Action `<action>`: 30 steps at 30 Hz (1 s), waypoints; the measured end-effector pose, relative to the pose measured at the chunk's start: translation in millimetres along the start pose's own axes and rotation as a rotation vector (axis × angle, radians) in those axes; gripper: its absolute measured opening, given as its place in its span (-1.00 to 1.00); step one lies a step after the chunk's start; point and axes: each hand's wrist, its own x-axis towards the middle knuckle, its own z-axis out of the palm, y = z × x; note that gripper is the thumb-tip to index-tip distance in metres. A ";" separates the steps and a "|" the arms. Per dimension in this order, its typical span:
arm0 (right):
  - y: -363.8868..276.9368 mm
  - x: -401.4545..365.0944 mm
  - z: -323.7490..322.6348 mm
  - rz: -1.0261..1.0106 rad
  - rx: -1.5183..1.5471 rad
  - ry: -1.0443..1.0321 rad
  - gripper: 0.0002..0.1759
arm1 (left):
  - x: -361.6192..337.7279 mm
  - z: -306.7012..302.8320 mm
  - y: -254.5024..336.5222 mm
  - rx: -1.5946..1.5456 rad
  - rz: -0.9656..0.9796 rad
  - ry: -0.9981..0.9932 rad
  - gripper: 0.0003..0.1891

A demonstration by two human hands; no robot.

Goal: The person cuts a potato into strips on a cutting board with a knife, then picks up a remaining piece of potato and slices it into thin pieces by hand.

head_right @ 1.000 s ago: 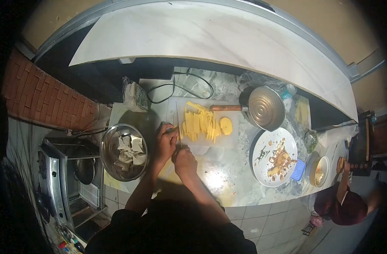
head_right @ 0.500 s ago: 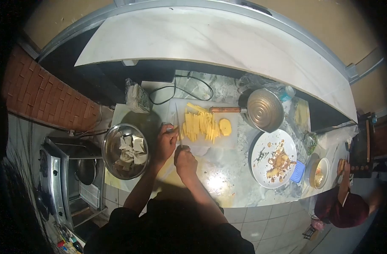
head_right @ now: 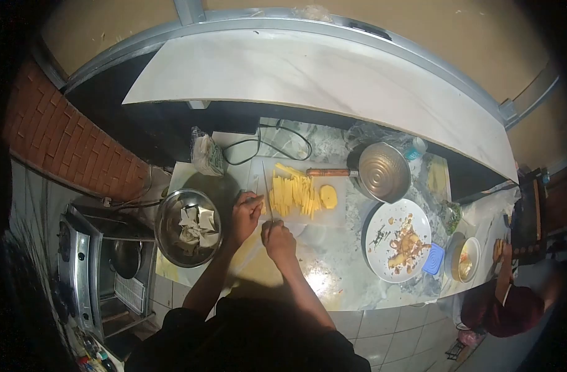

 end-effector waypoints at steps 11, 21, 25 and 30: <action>-19.1 -0.8 -8.1 -0.021 0.005 -0.042 -0.65 | 1.7 -1.4 3.8 -0.125 -0.065 -0.018 -0.76; -24.2 -2.2 -10.1 -0.001 -0.015 -0.094 -0.60 | 0.7 0.8 2.3 -0.077 -0.049 -0.027 -0.77; -26.3 -0.8 -6.5 0.096 -0.013 -0.120 -0.59 | 0.9 -1.9 3.1 -0.014 -0.077 -0.093 -0.74; -27.7 0.4 -5.7 0.122 -0.078 -0.160 -0.61 | 1.6 -0.5 7.7 -0.065 -0.088 -0.052 -0.76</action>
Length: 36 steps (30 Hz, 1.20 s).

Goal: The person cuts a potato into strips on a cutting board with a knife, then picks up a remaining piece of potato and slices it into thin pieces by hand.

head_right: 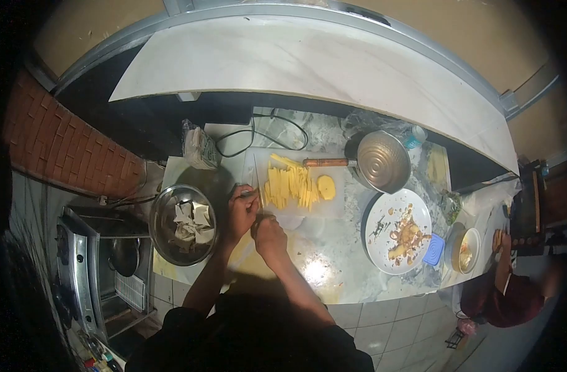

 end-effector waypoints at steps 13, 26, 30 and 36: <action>9.3 3.2 25.2 -0.012 0.100 0.096 -0.61 | 0.1 -1.1 4.2 0.001 -0.039 -0.018 -0.76; 19.0 -2.7 14.7 -0.026 -0.013 0.139 -0.62 | 0.2 -0.5 -3.6 0.105 0.016 0.001 -0.75; 23.3 -0.6 6.2 -0.126 0.059 0.160 -0.65 | -0.1 -7.7 12.4 0.169 0.026 0.013 -0.76; 32.9 16.4 7.6 -0.202 0.033 0.130 -0.68 | 0.4 -10.9 11.7 0.157 0.010 0.010 -0.77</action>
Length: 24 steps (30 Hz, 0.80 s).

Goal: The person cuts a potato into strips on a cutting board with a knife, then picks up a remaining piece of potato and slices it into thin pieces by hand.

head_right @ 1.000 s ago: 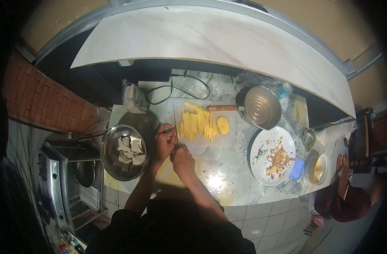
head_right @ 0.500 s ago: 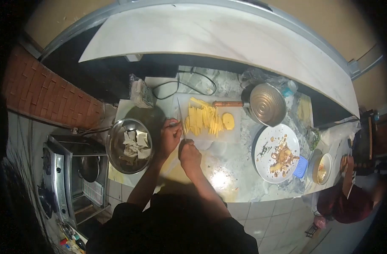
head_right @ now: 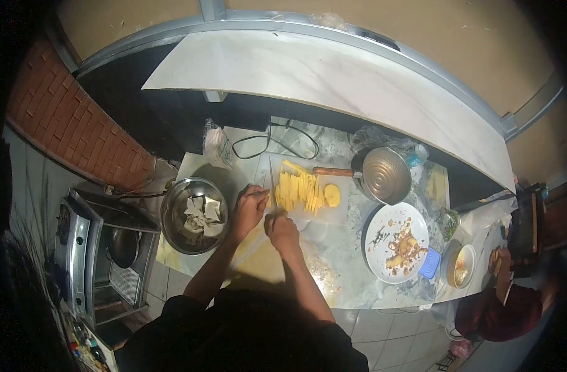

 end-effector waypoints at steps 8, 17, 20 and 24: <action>-22.5 5.9 -13.2 0.081 0.041 -0.076 -0.70 | -1.2 2.2 -4.6 0.072 0.068 -0.037 -0.80; -44.3 4.8 -14.8 0.175 -0.002 -0.084 -0.66 | -2.7 -11.8 17.9 0.064 0.099 -0.103 -0.81; -41.4 4.5 -8.2 0.194 0.001 -0.069 -0.64 | -3.4 -7.6 13.0 0.002 0.056 -0.085 -0.82; -41.2 2.6 -8.9 0.183 -0.004 -0.079 -0.61 | -2.7 -8.4 9.2 0.036 0.112 -0.144 -0.84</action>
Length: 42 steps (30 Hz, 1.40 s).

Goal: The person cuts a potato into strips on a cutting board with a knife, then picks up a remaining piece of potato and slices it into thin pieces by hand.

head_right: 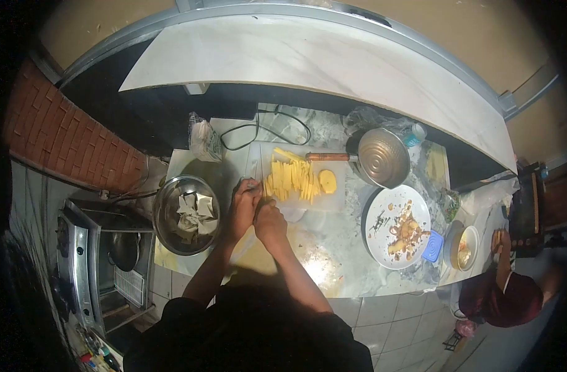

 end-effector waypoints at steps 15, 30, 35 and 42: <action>5.2 -1.4 6.6 -0.011 -0.025 0.003 -0.55 | 0.4 8.4 -3.9 -0.048 0.041 0.130 -0.73; 3.0 -3.0 4.9 0.014 -0.129 -0.052 -0.63 | 2.7 17.9 -14.4 -0.036 0.046 0.142 -0.74; 5.4 -2.3 9.8 0.024 -0.125 -0.027 -0.67 | 3.1 13.3 -9.0 0.002 0.059 0.154 -0.70; 7.4 -4.0 12.5 -0.016 -0.129 0.002 -0.69 | 1.6 18.0 -13.4 -0.010 0.023 0.144 -0.71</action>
